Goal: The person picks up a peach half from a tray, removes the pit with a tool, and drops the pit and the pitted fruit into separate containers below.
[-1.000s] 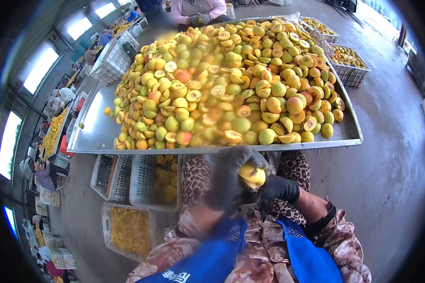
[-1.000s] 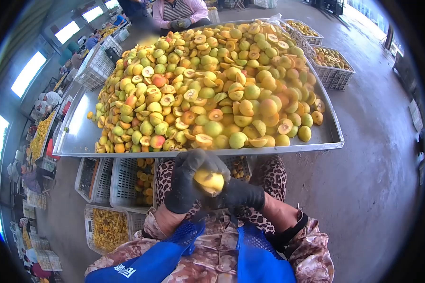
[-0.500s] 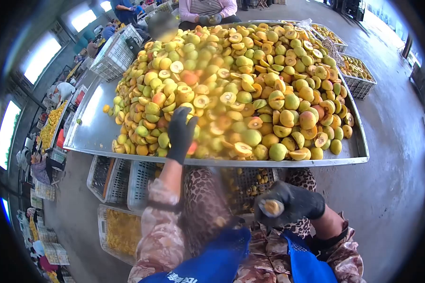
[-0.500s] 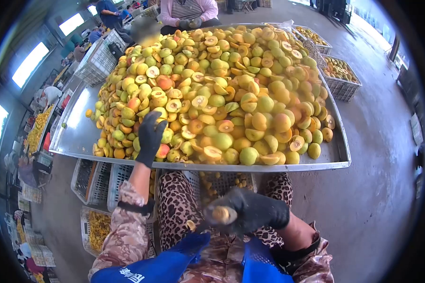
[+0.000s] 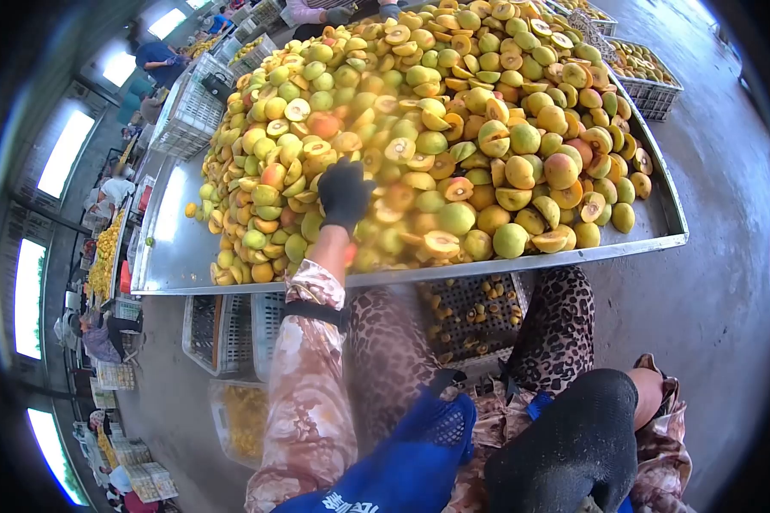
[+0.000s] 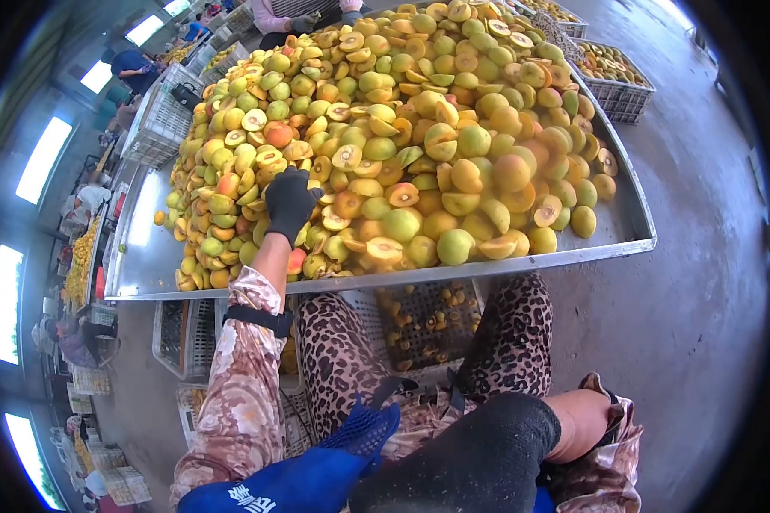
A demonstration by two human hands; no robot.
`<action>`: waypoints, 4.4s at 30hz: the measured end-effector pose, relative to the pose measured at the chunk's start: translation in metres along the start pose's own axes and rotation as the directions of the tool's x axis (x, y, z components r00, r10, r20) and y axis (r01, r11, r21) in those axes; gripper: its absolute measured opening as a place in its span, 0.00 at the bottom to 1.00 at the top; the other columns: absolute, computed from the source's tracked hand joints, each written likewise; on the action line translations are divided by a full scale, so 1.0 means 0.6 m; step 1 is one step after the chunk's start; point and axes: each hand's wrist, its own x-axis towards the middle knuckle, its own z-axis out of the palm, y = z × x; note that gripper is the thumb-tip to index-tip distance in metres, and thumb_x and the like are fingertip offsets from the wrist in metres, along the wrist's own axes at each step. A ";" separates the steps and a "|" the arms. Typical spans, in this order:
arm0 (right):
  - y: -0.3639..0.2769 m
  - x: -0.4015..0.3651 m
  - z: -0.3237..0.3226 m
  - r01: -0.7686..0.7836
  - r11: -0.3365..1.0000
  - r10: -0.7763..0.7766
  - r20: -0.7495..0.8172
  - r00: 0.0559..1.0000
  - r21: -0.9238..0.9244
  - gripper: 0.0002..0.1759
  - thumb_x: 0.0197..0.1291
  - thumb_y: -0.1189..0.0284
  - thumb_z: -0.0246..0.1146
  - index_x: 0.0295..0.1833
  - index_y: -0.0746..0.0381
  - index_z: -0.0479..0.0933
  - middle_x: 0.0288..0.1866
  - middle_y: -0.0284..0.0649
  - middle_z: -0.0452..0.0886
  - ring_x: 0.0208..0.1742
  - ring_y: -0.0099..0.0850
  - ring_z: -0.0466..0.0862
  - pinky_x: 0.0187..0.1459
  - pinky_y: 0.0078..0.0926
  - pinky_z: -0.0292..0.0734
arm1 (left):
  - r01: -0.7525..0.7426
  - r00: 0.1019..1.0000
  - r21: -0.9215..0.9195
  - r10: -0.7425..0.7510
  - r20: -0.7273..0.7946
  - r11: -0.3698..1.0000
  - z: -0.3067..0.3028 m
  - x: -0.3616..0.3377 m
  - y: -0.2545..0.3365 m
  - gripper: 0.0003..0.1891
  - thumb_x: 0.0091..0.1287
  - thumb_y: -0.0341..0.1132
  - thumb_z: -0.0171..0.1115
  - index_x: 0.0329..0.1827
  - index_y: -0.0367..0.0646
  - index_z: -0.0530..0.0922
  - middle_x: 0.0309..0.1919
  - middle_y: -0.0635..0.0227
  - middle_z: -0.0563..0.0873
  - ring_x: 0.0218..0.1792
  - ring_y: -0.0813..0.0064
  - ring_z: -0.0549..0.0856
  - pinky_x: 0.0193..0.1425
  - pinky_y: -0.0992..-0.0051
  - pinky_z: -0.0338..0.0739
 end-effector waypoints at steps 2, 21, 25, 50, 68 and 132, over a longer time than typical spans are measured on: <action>0.003 -0.002 0.012 0.028 1.000 -0.028 0.005 1.000 -0.005 0.24 0.70 0.58 0.66 0.57 0.68 0.78 0.33 0.50 0.83 0.34 0.57 0.82 0.33 0.47 0.76 | 0.016 0.979 -0.173 -0.050 -0.198 0.985 0.002 -0.025 0.010 0.16 0.58 0.43 0.78 0.41 0.42 0.86 0.42 0.57 0.86 0.44 0.52 0.86 0.51 0.54 0.80; 0.143 -0.135 -0.048 -0.602 0.798 0.076 -0.986 0.150 -0.030 0.08 0.64 0.75 0.72 0.47 0.66 0.84 0.35 0.30 0.85 0.37 0.17 0.80 0.40 0.22 0.79 | 0.102 0.906 -0.694 -0.221 0.360 -0.713 -0.208 -0.269 0.242 0.30 0.86 0.54 0.42 0.71 0.34 0.73 0.61 0.53 0.84 0.59 0.63 0.87 0.65 0.66 0.83; 0.157 -0.128 -0.057 -0.730 0.675 -0.132 -0.991 0.026 -0.109 0.08 0.65 0.77 0.68 0.47 0.67 0.84 0.37 0.29 0.86 0.40 0.16 0.80 0.43 0.24 0.81 | 0.117 0.950 -0.663 -0.111 0.292 -0.739 -0.200 -0.282 0.267 0.30 0.84 0.55 0.48 0.70 0.35 0.74 0.57 0.56 0.86 0.57 0.61 0.88 0.59 0.65 0.87; 0.157 -0.145 -0.048 -0.949 -0.031 -0.703 -0.668 0.244 -0.313 0.17 0.66 0.57 0.67 0.43 0.61 0.79 0.34 0.48 0.85 0.33 0.50 0.86 0.36 0.47 0.80 | 0.168 0.924 -0.539 -0.057 0.377 -0.826 -0.199 -0.301 0.333 0.25 0.81 0.54 0.56 0.61 0.38 0.78 0.51 0.61 0.86 0.54 0.67 0.86 0.62 0.66 0.82; 0.187 -0.162 -0.027 -0.778 0.584 -0.365 -0.931 0.005 -0.233 0.16 0.66 0.67 0.71 0.53 0.67 0.81 0.39 0.55 0.87 0.39 0.49 0.89 0.42 0.39 0.82 | 0.096 0.952 -0.760 -0.165 0.260 -0.643 -0.219 -0.298 0.327 0.25 0.85 0.49 0.46 0.59 0.32 0.80 0.53 0.55 0.86 0.52 0.68 0.87 0.61 0.66 0.82; 0.204 -0.275 -0.026 -0.793 0.542 0.115 -0.911 0.397 -0.278 0.19 0.49 0.77 0.76 0.49 0.62 0.83 0.45 0.37 0.87 0.37 0.29 0.85 0.40 0.30 0.82 | -0.056 0.998 -0.737 -0.043 -0.037 -0.673 -0.239 -0.309 0.318 0.21 0.81 0.43 0.56 0.30 0.40 0.82 0.23 0.66 0.84 0.26 0.69 0.85 0.33 0.69 0.80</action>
